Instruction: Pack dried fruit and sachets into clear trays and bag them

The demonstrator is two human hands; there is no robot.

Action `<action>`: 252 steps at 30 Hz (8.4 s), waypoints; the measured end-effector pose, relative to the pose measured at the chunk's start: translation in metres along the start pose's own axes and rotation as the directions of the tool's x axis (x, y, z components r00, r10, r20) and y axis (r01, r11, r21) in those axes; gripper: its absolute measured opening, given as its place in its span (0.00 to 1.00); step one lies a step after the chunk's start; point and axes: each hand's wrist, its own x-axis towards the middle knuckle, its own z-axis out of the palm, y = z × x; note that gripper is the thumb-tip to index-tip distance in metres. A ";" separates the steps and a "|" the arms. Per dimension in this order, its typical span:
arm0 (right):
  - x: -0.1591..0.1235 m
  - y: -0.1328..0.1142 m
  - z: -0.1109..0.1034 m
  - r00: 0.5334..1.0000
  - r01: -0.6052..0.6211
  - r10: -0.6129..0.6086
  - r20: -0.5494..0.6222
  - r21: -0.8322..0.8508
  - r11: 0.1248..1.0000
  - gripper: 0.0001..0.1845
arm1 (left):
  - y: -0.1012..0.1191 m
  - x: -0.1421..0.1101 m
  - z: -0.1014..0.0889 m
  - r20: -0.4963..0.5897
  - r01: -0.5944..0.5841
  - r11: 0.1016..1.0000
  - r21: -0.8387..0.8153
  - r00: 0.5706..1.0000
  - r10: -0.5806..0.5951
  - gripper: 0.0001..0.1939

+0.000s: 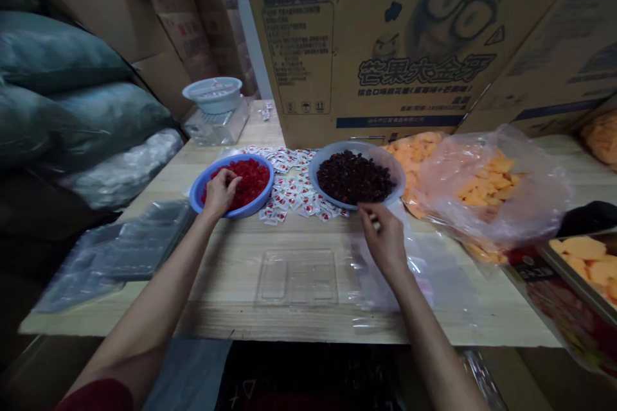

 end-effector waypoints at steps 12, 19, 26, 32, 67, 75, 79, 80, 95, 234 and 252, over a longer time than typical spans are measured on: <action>0.135 0.042 0.070 0.952 -0.179 0.258 0.166 -0.382 0.907 0.07 | 0.071 -0.134 -0.003 0.172 -0.026 0.835 -0.550 0.975 0.143 0.11; 0.097 0.030 0.036 0.998 -0.068 0.068 0.013 -0.045 0.997 0.04 | 0.113 -0.186 0.037 0.413 0.081 0.872 -0.483 0.899 0.145 0.09; -0.058 0.009 0.041 0.978 -0.008 -0.053 0.200 0.295 0.955 0.04 | 0.139 -0.187 0.075 0.344 -0.316 0.854 -0.413 0.814 0.468 0.08; -0.077 0.012 0.067 0.945 0.159 -0.190 0.268 0.132 0.978 0.05 | 0.129 -0.178 0.046 0.181 -0.396 0.850 -0.346 0.861 0.475 0.11; 0.132 0.041 0.076 0.950 0.121 0.044 0.308 -0.498 0.858 0.09 | -0.019 -0.009 0.006 0.164 0.041 0.996 -0.079 0.986 -0.028 0.12; 0.133 0.047 0.088 0.958 0.058 0.085 0.275 -0.475 0.878 0.10 | -0.019 -0.012 0.008 0.096 0.090 0.995 -0.039 0.992 -0.086 0.14; 0.133 0.046 0.078 0.969 0.003 0.088 0.230 -0.367 0.930 0.05 | -0.016 -0.012 0.007 0.131 0.088 0.995 -0.041 0.988 -0.082 0.13; 0.133 0.046 0.073 0.974 -0.008 0.082 0.210 -0.329 0.944 0.05 | -0.015 -0.011 0.006 0.147 0.084 0.995 -0.045 0.986 -0.077 0.12; -0.067 -0.013 0.033 0.905 0.084 -0.213 0.369 0.336 0.938 0.08 | 0.046 -0.076 0.001 -0.062 0.056 0.855 -0.516 0.993 -0.103 0.17; -0.088 -0.045 0.075 0.878 -0.477 0.254 0.405 0.701 0.530 0.16 | 0.148 -0.193 0.025 0.549 0.457 0.470 -0.755 0.833 0.072 0.13; -0.102 -0.023 0.060 0.943 -0.326 0.212 0.258 0.568 0.756 0.18 | 0.098 -0.162 0.036 0.323 0.051 0.916 -0.399 0.942 0.088 0.10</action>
